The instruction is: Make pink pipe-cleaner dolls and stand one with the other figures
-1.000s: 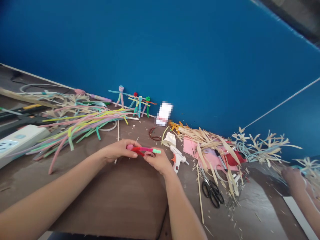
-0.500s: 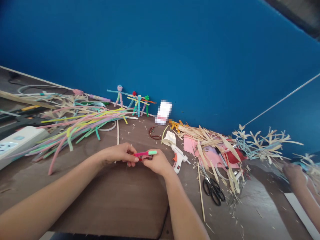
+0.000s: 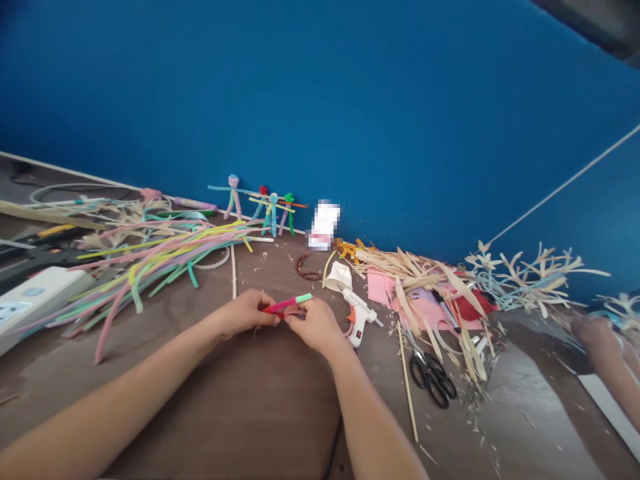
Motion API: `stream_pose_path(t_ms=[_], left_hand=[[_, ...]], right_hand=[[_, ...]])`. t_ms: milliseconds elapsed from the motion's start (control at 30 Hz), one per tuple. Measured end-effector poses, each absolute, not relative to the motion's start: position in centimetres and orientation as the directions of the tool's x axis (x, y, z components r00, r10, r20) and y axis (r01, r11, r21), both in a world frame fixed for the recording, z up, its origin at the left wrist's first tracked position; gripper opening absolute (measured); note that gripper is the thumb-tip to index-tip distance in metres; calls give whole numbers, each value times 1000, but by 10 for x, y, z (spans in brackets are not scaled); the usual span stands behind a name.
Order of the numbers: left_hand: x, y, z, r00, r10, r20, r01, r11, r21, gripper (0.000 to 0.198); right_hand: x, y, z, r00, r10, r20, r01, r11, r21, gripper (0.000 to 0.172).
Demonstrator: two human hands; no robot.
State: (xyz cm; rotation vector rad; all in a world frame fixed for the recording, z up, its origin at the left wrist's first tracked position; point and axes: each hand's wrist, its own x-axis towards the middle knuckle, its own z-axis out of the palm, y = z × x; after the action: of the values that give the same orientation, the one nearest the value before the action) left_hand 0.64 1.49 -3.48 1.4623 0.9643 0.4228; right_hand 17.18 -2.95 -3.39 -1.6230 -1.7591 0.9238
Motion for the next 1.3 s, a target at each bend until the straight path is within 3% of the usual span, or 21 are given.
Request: stream_pose_path(t_ms=[333, 600, 800, 1067, 1300], left_hand=[[10, 14, -41, 575, 781, -244, 333, 49, 942, 22], [13, 14, -46, 523, 820, -233, 372, 25, 928, 18], [14, 14, -47, 453, 868, -205, 403, 6, 915, 15], [14, 15, -48, 377, 914, -148, 245, 56, 968, 16], [10, 21, -43, 312, 924, -223, 65, 213, 975, 24]], right_hand=[[170, -30, -32, -122, 992, 19, 713, 101, -694, 18], [159, -37, -17, -102, 986, 132, 923, 144, -358, 19], [146, -44, -12, -161, 965, 205, 972, 191, -138, 14], [133, -50, -15, -245, 942, 230, 966, 257, -25, 21], [128, -53, -25, -280, 917, 286, 960, 274, 61, 37]])
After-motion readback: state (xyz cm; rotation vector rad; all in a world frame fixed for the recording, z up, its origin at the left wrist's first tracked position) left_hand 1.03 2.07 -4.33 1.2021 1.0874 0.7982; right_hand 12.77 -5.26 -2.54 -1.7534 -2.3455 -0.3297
